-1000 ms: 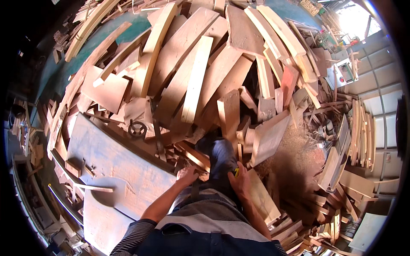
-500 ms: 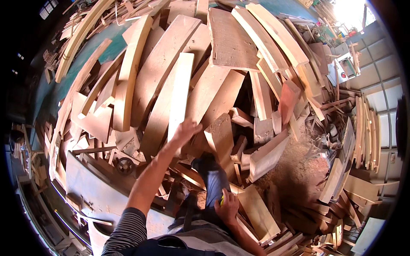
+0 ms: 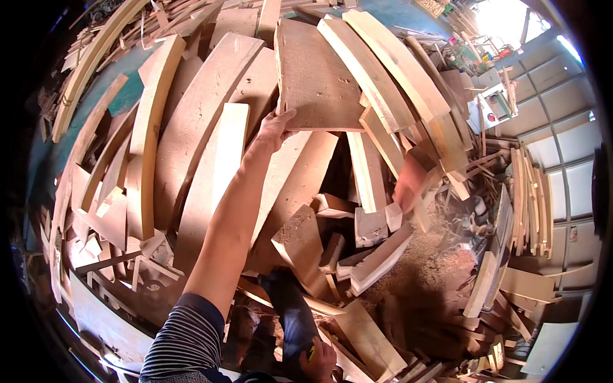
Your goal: The person selects various pieces of wood from a large pile, measuring each one with a tape measure and placing some on a workbench.
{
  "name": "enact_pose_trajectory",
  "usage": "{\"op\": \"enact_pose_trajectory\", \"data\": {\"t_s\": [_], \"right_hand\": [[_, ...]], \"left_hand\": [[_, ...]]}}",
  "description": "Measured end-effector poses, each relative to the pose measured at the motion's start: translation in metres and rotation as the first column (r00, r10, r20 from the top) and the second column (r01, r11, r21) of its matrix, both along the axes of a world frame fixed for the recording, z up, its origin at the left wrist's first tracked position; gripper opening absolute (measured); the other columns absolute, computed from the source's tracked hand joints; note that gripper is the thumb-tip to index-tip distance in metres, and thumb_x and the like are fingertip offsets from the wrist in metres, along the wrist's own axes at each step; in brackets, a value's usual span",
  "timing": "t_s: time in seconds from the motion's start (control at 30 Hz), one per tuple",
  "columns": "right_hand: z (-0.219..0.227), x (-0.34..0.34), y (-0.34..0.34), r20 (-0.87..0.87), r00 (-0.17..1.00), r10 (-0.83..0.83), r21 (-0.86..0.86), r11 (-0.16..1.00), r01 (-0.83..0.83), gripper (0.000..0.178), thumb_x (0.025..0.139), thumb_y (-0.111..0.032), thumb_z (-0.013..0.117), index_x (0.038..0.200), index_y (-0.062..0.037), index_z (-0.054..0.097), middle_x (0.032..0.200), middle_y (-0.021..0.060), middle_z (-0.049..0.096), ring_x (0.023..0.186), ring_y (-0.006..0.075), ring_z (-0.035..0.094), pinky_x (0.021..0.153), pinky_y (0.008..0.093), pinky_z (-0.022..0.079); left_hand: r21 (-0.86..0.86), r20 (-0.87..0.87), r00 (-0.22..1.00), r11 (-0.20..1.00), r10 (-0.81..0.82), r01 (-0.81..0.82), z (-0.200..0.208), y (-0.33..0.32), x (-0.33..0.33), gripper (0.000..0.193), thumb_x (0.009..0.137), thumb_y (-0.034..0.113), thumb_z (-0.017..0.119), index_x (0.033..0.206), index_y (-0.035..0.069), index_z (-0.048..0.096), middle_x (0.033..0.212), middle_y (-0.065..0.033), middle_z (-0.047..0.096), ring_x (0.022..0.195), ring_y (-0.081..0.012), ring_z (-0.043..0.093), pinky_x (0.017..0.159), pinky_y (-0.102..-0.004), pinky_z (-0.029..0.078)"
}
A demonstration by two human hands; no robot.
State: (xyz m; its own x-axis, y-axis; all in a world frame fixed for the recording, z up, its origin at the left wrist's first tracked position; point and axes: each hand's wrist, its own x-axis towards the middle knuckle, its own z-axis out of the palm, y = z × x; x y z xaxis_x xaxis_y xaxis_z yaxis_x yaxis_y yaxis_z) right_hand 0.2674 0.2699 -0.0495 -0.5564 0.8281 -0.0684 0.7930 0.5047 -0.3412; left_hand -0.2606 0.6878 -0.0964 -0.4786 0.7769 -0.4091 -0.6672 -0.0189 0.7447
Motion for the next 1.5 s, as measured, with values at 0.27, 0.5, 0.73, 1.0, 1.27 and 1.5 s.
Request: {"op": "enact_pose_trajectory", "data": {"t_s": [0.27, 0.5, 0.73, 1.0, 1.27, 1.5], "right_hand": [[0.023, -0.014, 0.014, -0.064, 0.998, -0.006, 0.041, 0.999, 0.008, 0.065, 0.070, -0.022, 0.080, 0.129, -0.0041, 0.058, 0.106, 0.0182, 0.065, 0.097, 0.0386, 0.063, 0.080, 0.0506, 0.050], [0.008, 0.009, 0.010, -0.106, 0.991, -0.077, -0.093, 0.993, 0.067, 0.066, 0.071, -0.018, 0.078, 0.130, -0.0028, 0.055, 0.103, 0.0196, 0.064, 0.094, 0.0398, 0.062, 0.079, 0.0517, 0.050], [0.001, 0.018, 0.003, -0.257, 0.956, -0.141, -0.073, 0.989, 0.126, 0.070, 0.074, -0.019, 0.077, 0.136, 0.0005, 0.052, 0.111, 0.0243, 0.063, 0.102, 0.0432, 0.061, 0.090, 0.0501, 0.049], [0.012, 0.070, 0.011, -0.417, 0.295, -0.860, -0.815, 0.498, 0.297, 0.056, 0.086, -0.025, 0.073, 0.131, 0.0005, 0.052, 0.102, 0.0114, 0.063, 0.090, 0.0241, 0.065, 0.075, 0.0383, 0.055], [0.078, 0.079, -0.003, -0.193, 0.110, -0.975, -0.960, 0.165, -0.228, 0.030, 0.097, -0.033, 0.065, 0.115, -0.0089, 0.062, 0.097, 0.0101, 0.068, 0.084, 0.0253, 0.069, 0.070, 0.0441, 0.059], [0.077, 0.052, -0.037, -0.107, 0.344, -0.933, -0.948, -0.008, -0.318, 0.033, 0.099, -0.034, 0.062, 0.122, -0.0091, 0.060, 0.102, 0.0125, 0.068, 0.087, 0.0254, 0.069, 0.074, 0.0456, 0.061]], "left_hand": [[-0.139, 0.038, 0.993, 0.985, 0.113, -0.107, 0.009, -0.029, 0.121, 0.038, 0.085, 0.013, 0.080, 0.113, -0.004, 0.060, 0.111, -0.0168, 0.069, 0.099, -0.0269, 0.070, 0.083, -0.0340, 0.062], [-0.249, -0.039, 0.990, 0.959, 0.132, -0.138, 0.101, -0.252, 0.169, 0.039, 0.085, 0.011, 0.076, 0.120, -0.002, 0.062, 0.107, -0.0102, 0.068, 0.092, -0.0244, 0.069, 0.074, -0.0361, 0.062], [-0.326, 0.256, 0.947, 0.940, 0.193, -0.103, 0.087, -0.513, 0.225, 0.031, 0.089, 0.013, 0.072, 0.116, 0.001, 0.063, 0.102, -0.0127, 0.073, 0.083, -0.0258, 0.073, 0.063, -0.0375, 0.064], [-0.297, 0.456, 0.866, 0.952, 0.207, -0.071, 0.006, -0.528, 0.339, 0.033, 0.096, 0.012, 0.069, 0.127, 0.006, 0.059, 0.120, -0.0107, 0.068, 0.107, -0.0281, 0.068, 0.087, -0.0486, 0.061], [-0.242, 0.403, 0.914, 0.959, -0.039, 0.148, -0.042, -0.532, 0.354, 0.031, 0.099, 0.022, 0.067, 0.125, 0.007, 0.061, 0.116, -0.0104, 0.067, 0.104, -0.0247, 0.067, 0.081, -0.0398, 0.059], [-0.529, 0.065, 0.981, 0.828, -0.183, 0.189, -0.044, -0.560, 0.352, 0.046, 0.092, 0.034, 0.073, 0.119, -0.001, 0.062, 0.109, -0.0127, 0.068, 0.101, -0.0237, 0.067, 0.083, -0.0421, 0.056]]}}
